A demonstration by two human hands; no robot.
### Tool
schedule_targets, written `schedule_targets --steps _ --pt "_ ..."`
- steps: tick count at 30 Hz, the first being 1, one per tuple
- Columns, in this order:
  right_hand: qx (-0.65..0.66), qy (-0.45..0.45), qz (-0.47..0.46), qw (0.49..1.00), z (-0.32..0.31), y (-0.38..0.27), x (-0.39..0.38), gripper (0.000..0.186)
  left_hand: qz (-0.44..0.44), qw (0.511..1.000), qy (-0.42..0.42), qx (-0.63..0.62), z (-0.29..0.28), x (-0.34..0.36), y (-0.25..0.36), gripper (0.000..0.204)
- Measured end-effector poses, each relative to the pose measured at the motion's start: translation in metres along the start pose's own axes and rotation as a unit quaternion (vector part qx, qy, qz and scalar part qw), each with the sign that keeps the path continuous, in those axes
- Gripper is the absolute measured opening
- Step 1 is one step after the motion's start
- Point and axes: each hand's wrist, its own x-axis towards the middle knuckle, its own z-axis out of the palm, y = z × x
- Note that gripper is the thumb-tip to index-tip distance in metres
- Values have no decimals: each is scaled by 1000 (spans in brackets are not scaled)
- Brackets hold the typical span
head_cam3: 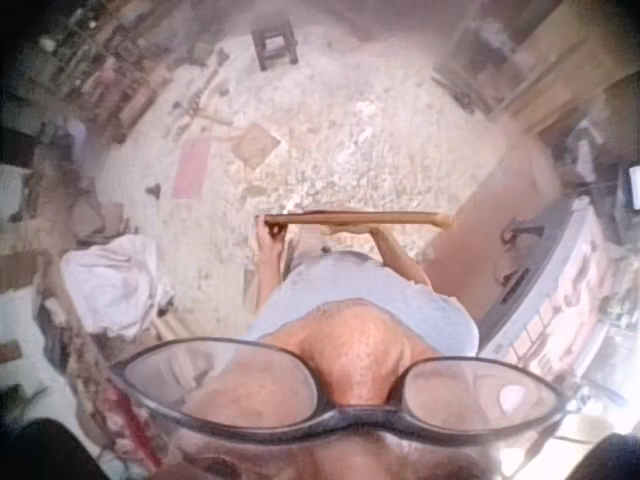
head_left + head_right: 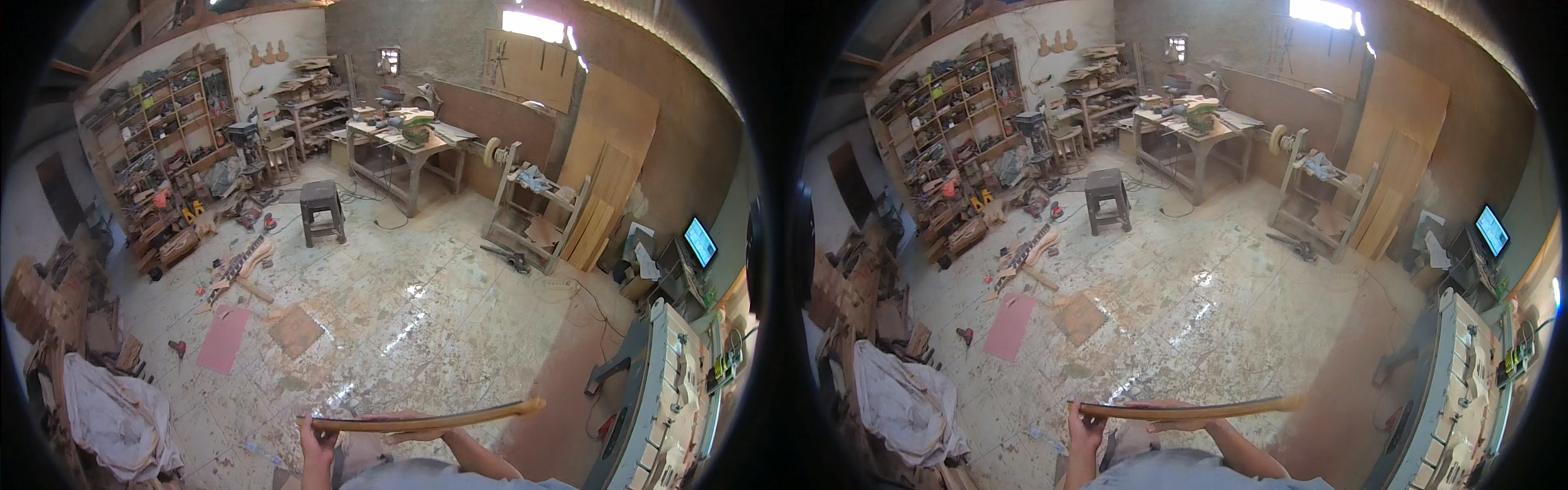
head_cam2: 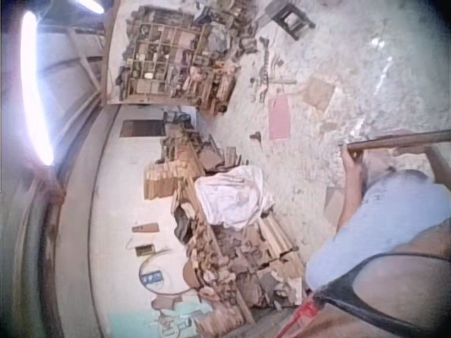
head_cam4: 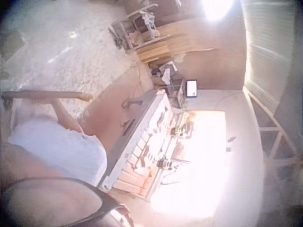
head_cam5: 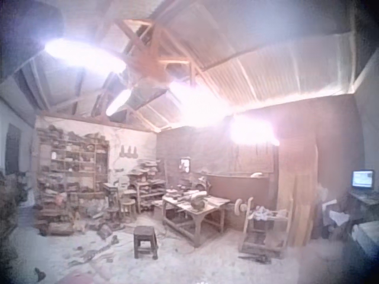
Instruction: The person uses a power tool to sand the edges of a wooden guitar body on a workbench, then aligns a guitar neck with the body and uses a caliper to measure dimensions.
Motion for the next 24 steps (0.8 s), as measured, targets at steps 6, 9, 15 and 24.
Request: schedule_targets --steps 6,9,15,24 --pt "-23 144 115 983 -117 -42 67 65 -66 994 -74 -51 202 152 41 28" --pt "27 222 175 959 -183 -57 95 64 -58 994 -91 -2 305 198 72 28" --pt "262 238 119 928 -320 -63 143 76 -39 981 -192 -4 456 322 102 31" --pt "346 9 155 925 -591 -160 302 96 78 970 -191 -131 623 500 218 65"
